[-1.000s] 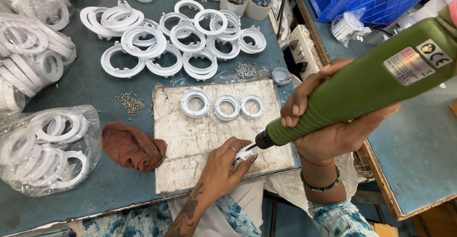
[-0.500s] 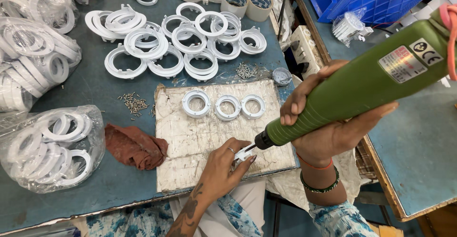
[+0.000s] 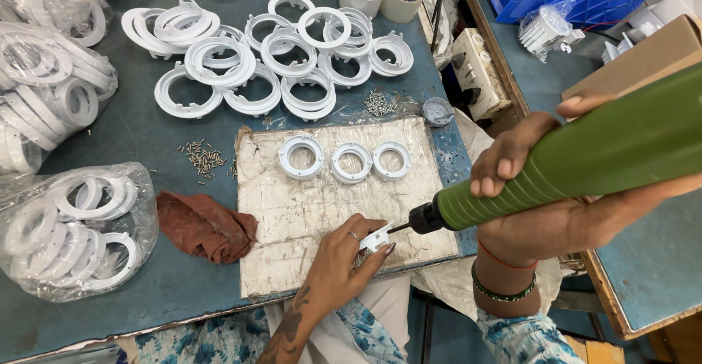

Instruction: The person assembles white plastic rings by inserting small metal screws into pre-drilled holes using a green cordless drill. They handle the rings one at a time, aligning them on a work mat, driving screws, and placing finished units aside.

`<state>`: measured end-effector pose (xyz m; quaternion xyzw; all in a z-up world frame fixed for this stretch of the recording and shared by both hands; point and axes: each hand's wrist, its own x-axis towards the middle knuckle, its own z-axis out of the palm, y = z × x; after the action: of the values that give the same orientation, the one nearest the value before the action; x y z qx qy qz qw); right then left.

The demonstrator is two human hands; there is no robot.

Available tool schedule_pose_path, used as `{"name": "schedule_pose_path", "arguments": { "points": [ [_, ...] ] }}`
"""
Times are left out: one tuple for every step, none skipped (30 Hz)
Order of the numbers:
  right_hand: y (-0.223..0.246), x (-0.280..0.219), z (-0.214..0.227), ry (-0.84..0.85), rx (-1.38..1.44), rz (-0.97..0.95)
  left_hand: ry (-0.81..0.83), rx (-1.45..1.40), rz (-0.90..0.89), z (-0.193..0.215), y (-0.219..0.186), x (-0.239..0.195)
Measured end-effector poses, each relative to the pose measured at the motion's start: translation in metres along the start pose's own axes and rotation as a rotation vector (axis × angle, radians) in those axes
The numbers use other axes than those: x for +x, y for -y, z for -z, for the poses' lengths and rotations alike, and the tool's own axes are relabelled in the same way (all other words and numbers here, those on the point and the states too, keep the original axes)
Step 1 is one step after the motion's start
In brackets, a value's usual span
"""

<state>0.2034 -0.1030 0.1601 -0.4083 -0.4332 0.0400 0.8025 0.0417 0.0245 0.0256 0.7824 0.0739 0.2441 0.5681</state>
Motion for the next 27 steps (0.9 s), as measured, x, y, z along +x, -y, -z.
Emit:
{"name": "schedule_pose_path", "arguments": {
  "points": [
    [-0.003, -0.001, 0.004, -0.009, -0.046, 0.031, -0.005, -0.006, 0.002, 0.0, -0.001, 0.001],
    [-0.005, 0.001, 0.008, -0.021, -0.067, 0.058, -0.01, -0.013, 0.004, 0.0, -0.001, 0.002],
    [-0.007, 0.0, 0.011, -0.038, -0.12, 0.09, 0.002, -0.001, 0.039, 0.0, -0.002, 0.002],
    [-0.008, -0.001, 0.013, -0.06, -0.184, 0.139, 0.013, 0.011, 0.075, 0.0, -0.002, 0.003],
    [-0.008, -0.003, 0.014, -0.081, -0.247, 0.176, 0.021, 0.024, 0.112, 0.001, -0.003, 0.003],
    [-0.009, -0.005, 0.014, -0.127, -0.421, 0.331, 0.014, 0.008, 0.109, 0.002, -0.003, 0.002],
    [-0.008, -0.01, 0.012, -0.178, -0.599, 0.469, 0.007, -0.007, 0.106, 0.002, -0.004, 0.001],
    [-0.006, -0.015, 0.01, -0.245, -0.763, 0.605, 0.0, -0.023, 0.103, 0.003, -0.004, 0.001],
    [-0.003, -0.021, 0.007, -0.179, -0.888, 0.632, 0.007, -0.017, 0.116, 0.002, -0.003, 0.001],
    [0.001, -0.032, 0.002, -0.027, -1.008, 0.556, 0.013, -0.011, 0.129, 0.002, -0.003, 0.001],
    [0.002, -0.042, -0.004, 0.155, -1.134, 0.453, 0.019, -0.004, 0.144, 0.001, -0.003, -0.001],
    [-0.001, -0.051, -0.01, 0.3, -1.135, 0.265, -0.006, 0.017, 0.116, 0.001, -0.002, -0.002],
    [-0.005, -0.057, -0.015, 0.382, -1.102, 0.103, -0.028, 0.036, 0.085, 0.0, -0.001, -0.003],
    [-0.012, -0.061, -0.019, 0.409, -1.054, 0.008, -0.051, 0.055, 0.055, -0.001, -0.001, -0.005],
    [-0.018, -0.064, -0.022, 0.437, -1.005, -0.084, -0.046, 0.064, 0.071, -0.003, 0.0, -0.005],
    [-0.021, -0.067, -0.024, 0.426, -1.003, -0.171, -0.042, 0.074, 0.088, -0.005, 0.001, -0.005],
    [-0.023, -0.072, -0.025, 0.415, -0.997, -0.262, -0.036, 0.085, 0.109, -0.007, 0.001, -0.006],
    [-0.024, -0.075, -0.026, 0.403, -0.99, -0.353, -0.056, 0.089, 0.074, -0.01, 0.001, -0.007],
    [-0.025, -0.078, -0.025, 0.38, -0.998, -0.356, -0.071, 0.094, 0.037, -0.012, 0.001, -0.007],
    [-0.027, -0.08, -0.025, 0.356, -1.006, -0.359, -0.087, 0.099, 0.0, -0.015, 0.001, -0.008],
    [-0.027, -0.082, -0.024, 0.332, -1.014, -0.361, -0.075, 0.109, 0.0, -0.016, 0.0, -0.008],
    [-0.027, -0.084, -0.022, 0.337, -1.028, -0.358, -0.062, 0.12, 0.0, -0.017, 0.0, -0.008],
    [-0.027, -0.085, -0.021, 0.343, -1.042, -0.355, -0.05, 0.13, 0.0, -0.018, 0.0, -0.009],
    [-0.027, -0.087, -0.019, 0.349, -1.056, -0.352, -0.042, 0.138, 0.007, -0.019, 0.0, -0.009],
    [-0.028, -0.087, -0.017, 0.367, -1.053, -0.345, -0.033, 0.147, 0.013, -0.019, -0.001, -0.009],
    [-0.029, -0.086, -0.015, 0.386, -1.051, -0.338, -0.024, 0.155, 0.019, -0.019, -0.001, -0.008],
    [-0.031, -0.085, -0.012, 0.405, -1.047, -0.329, -0.02, 0.147, 0.022, -0.018, -0.002, -0.008]
  ]
}}
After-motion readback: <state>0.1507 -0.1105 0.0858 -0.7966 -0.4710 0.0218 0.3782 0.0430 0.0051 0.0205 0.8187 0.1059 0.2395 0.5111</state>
